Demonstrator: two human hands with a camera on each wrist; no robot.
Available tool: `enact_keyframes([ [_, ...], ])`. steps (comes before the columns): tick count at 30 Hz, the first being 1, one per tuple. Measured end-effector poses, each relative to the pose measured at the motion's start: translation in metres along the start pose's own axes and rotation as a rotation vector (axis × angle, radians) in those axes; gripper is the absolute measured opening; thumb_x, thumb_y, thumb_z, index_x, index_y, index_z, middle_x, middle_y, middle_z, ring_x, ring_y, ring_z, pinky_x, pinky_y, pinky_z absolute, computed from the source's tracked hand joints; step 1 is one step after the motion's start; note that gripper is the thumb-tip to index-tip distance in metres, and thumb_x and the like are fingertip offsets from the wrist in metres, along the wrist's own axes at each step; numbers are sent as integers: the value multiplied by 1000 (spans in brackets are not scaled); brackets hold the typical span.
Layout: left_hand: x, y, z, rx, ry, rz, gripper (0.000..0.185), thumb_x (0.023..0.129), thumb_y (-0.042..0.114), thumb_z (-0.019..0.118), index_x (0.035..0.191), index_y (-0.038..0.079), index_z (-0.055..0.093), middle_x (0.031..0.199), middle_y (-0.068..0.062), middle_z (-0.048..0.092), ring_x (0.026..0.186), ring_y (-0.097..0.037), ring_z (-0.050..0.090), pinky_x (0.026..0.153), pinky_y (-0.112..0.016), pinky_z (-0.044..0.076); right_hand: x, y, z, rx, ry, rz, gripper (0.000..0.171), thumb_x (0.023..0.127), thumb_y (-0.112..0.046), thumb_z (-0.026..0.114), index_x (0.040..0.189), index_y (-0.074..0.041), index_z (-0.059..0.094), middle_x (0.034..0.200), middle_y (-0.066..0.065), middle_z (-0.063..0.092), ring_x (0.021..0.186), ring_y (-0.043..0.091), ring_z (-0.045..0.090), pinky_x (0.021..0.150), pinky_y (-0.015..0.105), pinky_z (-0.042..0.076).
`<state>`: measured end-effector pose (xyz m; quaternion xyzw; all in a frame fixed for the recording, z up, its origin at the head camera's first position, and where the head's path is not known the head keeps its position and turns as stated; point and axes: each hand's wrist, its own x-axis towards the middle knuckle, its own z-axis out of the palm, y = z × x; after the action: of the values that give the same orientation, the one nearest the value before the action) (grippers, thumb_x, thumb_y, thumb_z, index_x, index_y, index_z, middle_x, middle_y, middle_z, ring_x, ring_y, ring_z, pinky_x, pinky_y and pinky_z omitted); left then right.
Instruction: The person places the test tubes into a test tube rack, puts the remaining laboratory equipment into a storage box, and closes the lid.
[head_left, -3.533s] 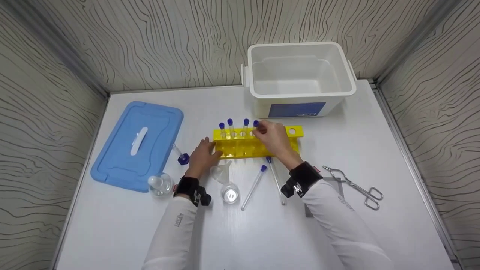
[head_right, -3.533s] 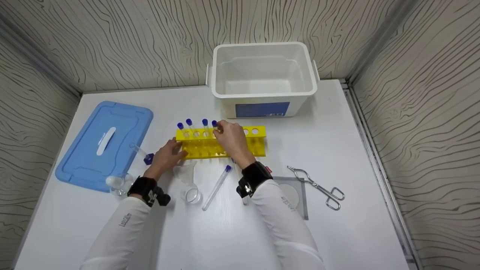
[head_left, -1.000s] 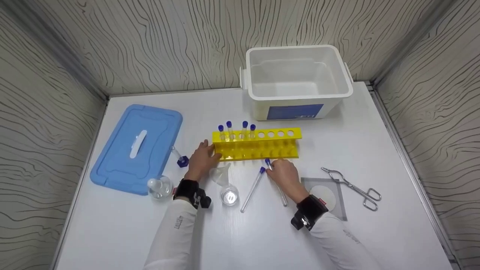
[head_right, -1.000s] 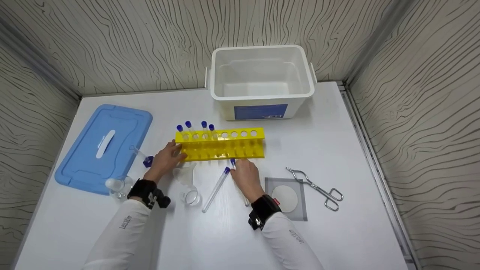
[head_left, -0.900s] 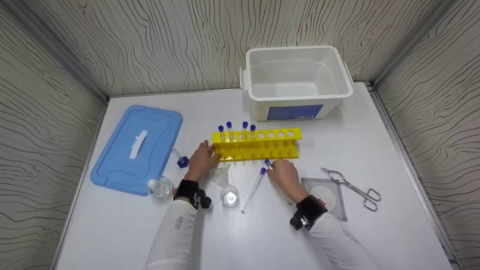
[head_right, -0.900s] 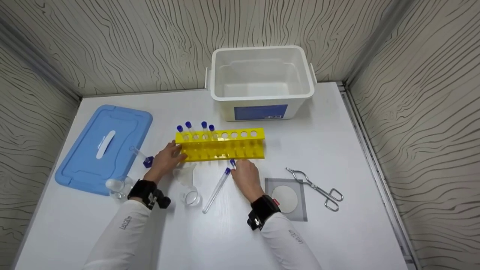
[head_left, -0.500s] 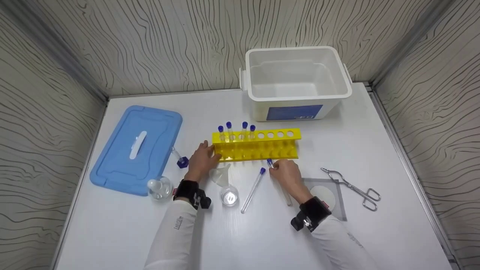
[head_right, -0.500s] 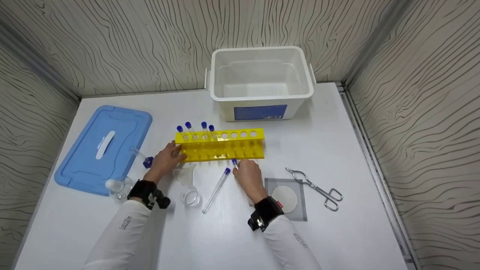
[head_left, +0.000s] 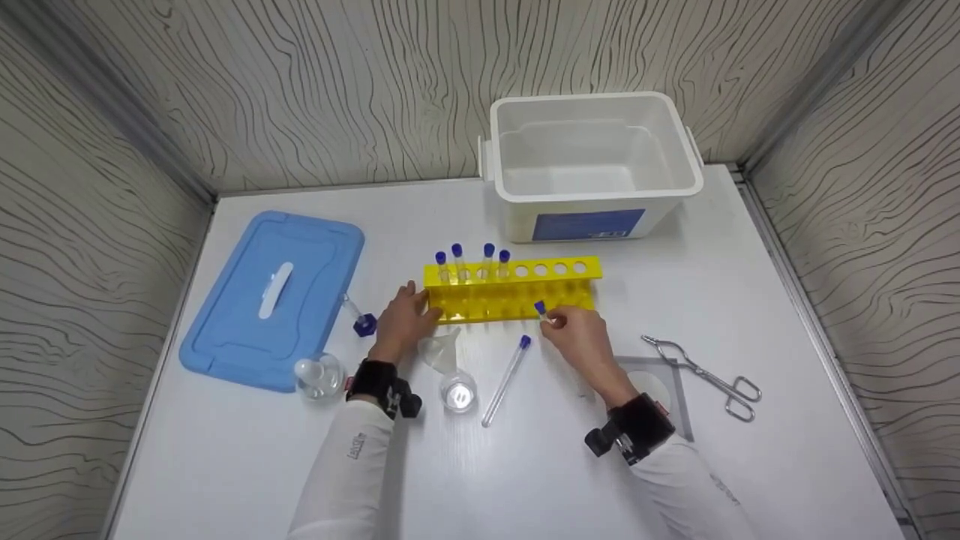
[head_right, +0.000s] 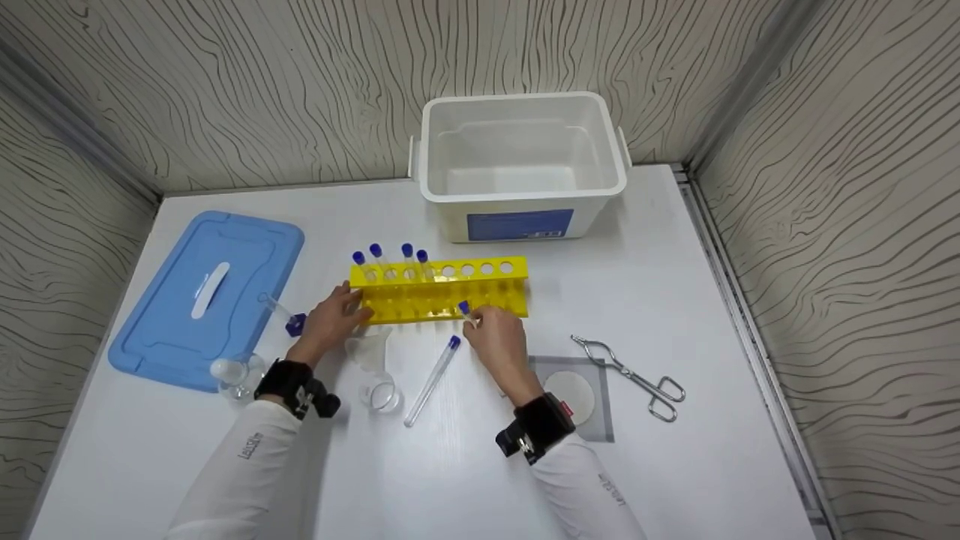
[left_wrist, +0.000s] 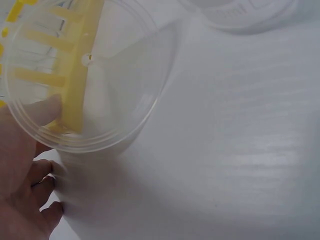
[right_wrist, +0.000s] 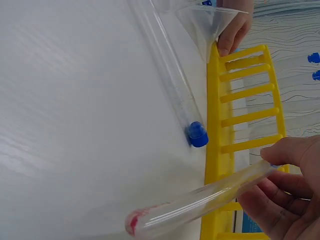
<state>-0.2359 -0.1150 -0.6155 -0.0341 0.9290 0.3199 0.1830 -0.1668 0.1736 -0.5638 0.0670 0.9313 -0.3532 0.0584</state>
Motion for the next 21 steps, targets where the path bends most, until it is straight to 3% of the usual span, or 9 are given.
enact_keyframes([
  [8,-1,0,-1,15,2,13,63,96,46,54,150,15,43,166,-10,22,155,-34,19,124,-56,19,-3,-18,-19,37,79,-86,27,87,-20,74,107,-3,75,88,10,75,73,19,64,65,27,56],
  [14,-1,-1,-1,27,14,33,63,96,45,55,149,14,44,165,-13,23,154,-36,20,123,-56,21,-4,-31,-31,131,136,-138,28,88,-20,71,110,-3,74,92,10,75,81,20,68,72,30,60],
  [21,1,-1,0,7,4,3,64,95,46,55,150,15,44,166,-11,23,154,-35,21,123,-57,21,-5,-44,-46,287,220,-230,25,89,-15,72,109,0,72,97,13,74,85,22,70,73,17,58],
])
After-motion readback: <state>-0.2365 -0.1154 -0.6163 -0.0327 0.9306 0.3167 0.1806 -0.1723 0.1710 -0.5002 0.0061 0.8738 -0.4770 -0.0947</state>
